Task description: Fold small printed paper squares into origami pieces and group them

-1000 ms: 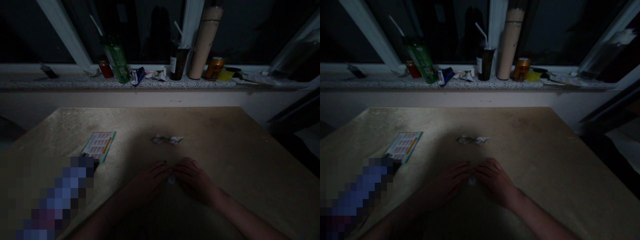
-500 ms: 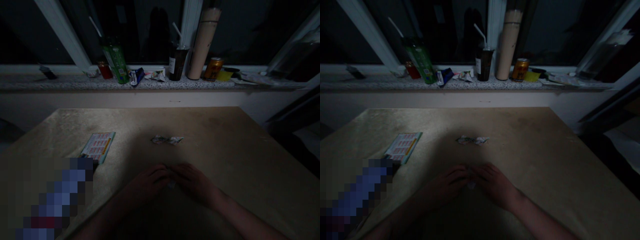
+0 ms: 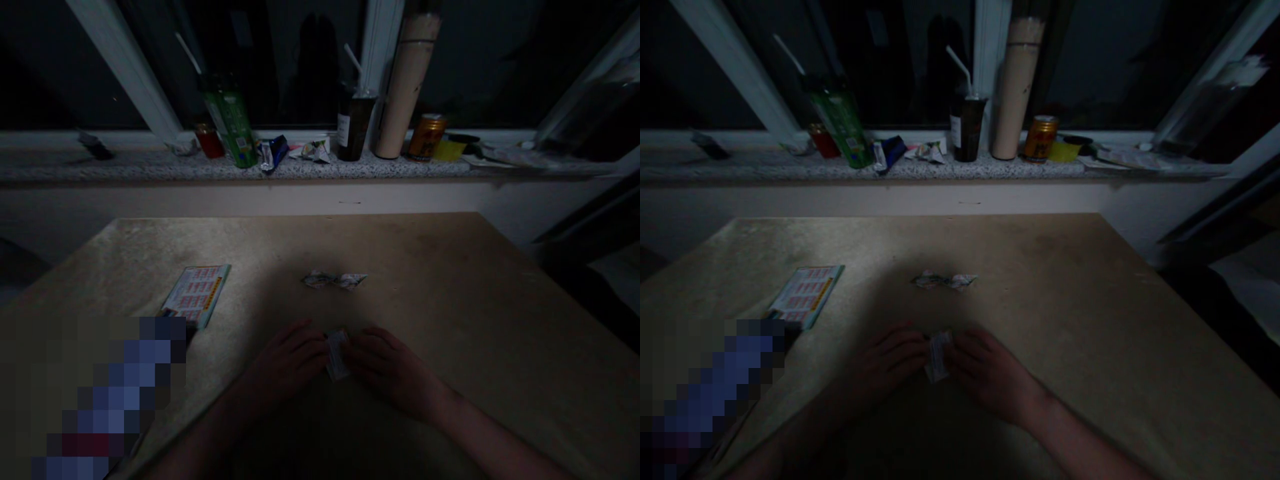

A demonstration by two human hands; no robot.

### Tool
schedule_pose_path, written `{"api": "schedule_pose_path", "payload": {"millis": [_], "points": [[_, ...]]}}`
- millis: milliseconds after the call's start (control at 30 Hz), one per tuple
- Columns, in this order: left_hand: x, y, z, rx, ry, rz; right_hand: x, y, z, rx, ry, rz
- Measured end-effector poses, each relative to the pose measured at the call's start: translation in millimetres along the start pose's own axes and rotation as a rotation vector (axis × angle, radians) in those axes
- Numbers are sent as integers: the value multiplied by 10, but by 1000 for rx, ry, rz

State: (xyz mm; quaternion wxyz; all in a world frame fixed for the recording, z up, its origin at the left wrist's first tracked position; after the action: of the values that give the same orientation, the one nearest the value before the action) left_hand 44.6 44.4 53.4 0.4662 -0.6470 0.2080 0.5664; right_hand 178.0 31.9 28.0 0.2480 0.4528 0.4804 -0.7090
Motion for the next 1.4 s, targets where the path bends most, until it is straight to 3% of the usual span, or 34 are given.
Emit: {"api": "schedule_pose_path", "payload": {"millis": [233,333,467,633,933,1267,1400], "points": [[46,95,49,-14,-39,-2,-14,8,123,-57,55,11],[143,108,62,-11,-33,96,-51,5,158,-78,55,-10],[273,110,66,-16,-7,266,-28,0,83,4,-31,29],[260,128,-60,-9,22,393,-17,-22,24,57,-126,63],[384,305,-287,-317,-144,317,-61,-73,25,94,-175,55],[372,382,-424,-175,-77,326,-116,-34,-262,283,-643,44],[346,358,-425,-176,-71,329,-132,-33,-317,321,-679,-11]]}}
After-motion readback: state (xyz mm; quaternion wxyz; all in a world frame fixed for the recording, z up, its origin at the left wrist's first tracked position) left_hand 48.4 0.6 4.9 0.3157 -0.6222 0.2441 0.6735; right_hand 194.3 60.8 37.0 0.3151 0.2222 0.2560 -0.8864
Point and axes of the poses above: each hand's wrist, its own y-axis away from the middle knuckle, its own x-axis out of the palm, z = x × y, the point moved 7 cm from there along -y, towards the middle knuckle, and after that the axes turned 9 degrees about -y, right-handed, at the moved point
